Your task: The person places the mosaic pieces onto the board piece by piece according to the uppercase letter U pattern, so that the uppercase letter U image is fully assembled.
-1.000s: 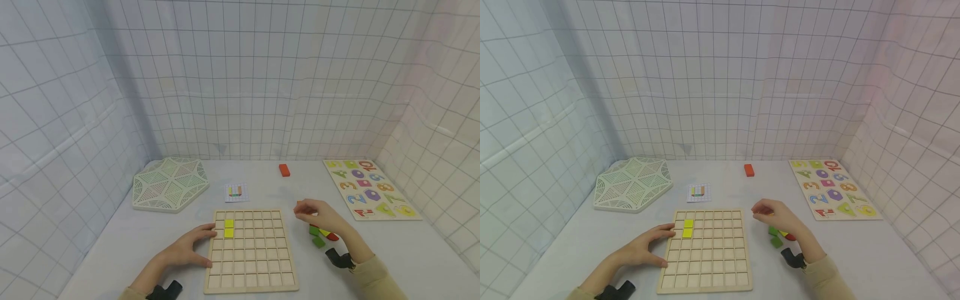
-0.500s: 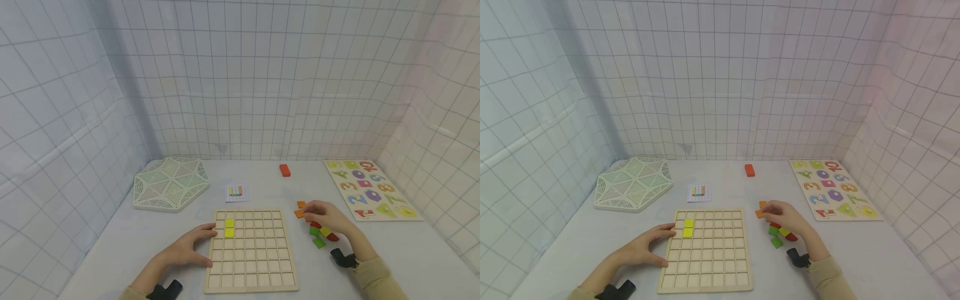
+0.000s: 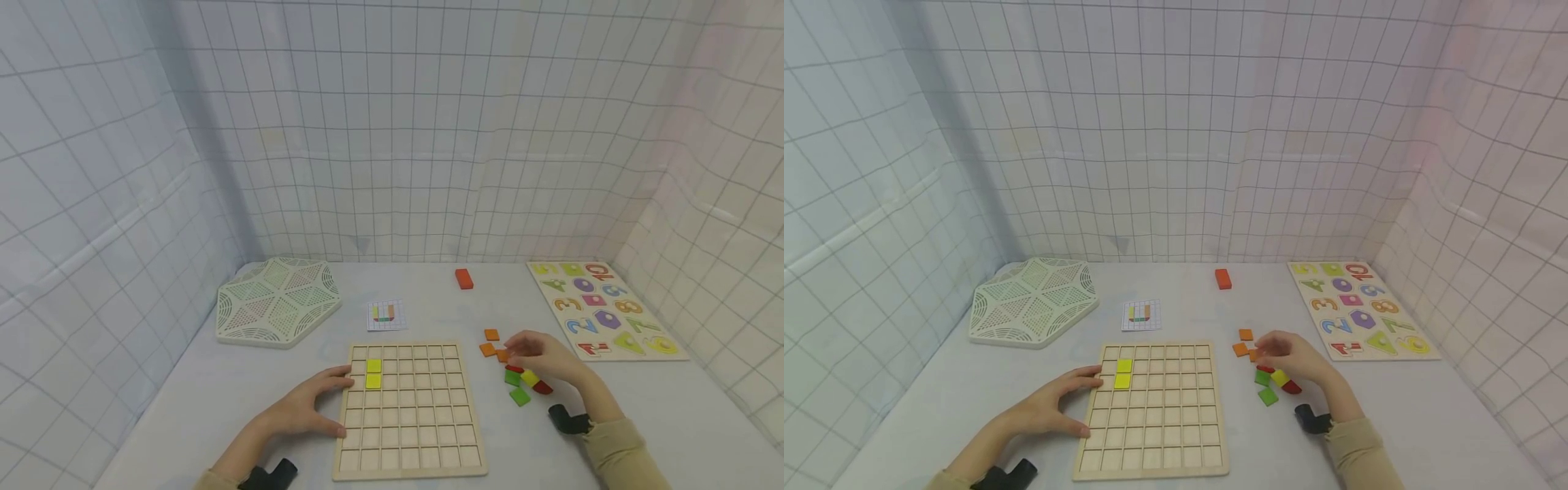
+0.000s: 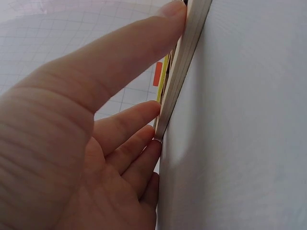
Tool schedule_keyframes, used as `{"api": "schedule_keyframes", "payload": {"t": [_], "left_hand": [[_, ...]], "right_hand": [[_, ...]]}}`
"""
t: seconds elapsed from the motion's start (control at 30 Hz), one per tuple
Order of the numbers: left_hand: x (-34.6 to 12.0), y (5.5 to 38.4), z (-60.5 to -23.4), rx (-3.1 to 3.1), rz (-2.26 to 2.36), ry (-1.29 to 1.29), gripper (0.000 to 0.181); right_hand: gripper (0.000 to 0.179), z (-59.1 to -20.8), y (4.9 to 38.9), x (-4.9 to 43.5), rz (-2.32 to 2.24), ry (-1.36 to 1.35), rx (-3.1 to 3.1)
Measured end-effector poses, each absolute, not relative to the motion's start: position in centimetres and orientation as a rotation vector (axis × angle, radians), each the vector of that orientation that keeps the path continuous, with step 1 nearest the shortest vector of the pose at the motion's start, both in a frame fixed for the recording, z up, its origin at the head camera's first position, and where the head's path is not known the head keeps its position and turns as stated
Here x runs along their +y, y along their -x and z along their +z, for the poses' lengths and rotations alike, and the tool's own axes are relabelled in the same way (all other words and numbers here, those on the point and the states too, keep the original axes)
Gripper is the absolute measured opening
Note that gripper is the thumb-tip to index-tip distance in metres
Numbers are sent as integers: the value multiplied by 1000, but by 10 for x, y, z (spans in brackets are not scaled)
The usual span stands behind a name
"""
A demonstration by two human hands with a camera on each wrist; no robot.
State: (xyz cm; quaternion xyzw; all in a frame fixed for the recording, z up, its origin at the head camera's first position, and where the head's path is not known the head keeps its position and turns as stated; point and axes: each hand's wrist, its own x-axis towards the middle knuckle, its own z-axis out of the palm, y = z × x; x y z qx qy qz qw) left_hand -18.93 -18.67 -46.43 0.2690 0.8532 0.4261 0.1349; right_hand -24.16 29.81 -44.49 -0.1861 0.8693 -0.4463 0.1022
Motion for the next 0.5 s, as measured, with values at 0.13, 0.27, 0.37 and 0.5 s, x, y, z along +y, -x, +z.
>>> {"api": "schedule_keyframes", "payload": {"t": [0.13,0.27,0.37,0.5], "left_hand": [[-186,189,-463,2473,1234,-773,76],[-185,188,-462,2476,1232,-766,76],[-185,188,-462,2473,1235,-760,76],[-185,188,-462,2471,1237,-759,76]], "right_hand": [[33,-444,240,302,-1325,542,2546],[34,-443,239,304,-1335,557,2517],[34,-444,239,307,-1330,565,2501],[34,-446,240,311,-1319,564,2489]]}}
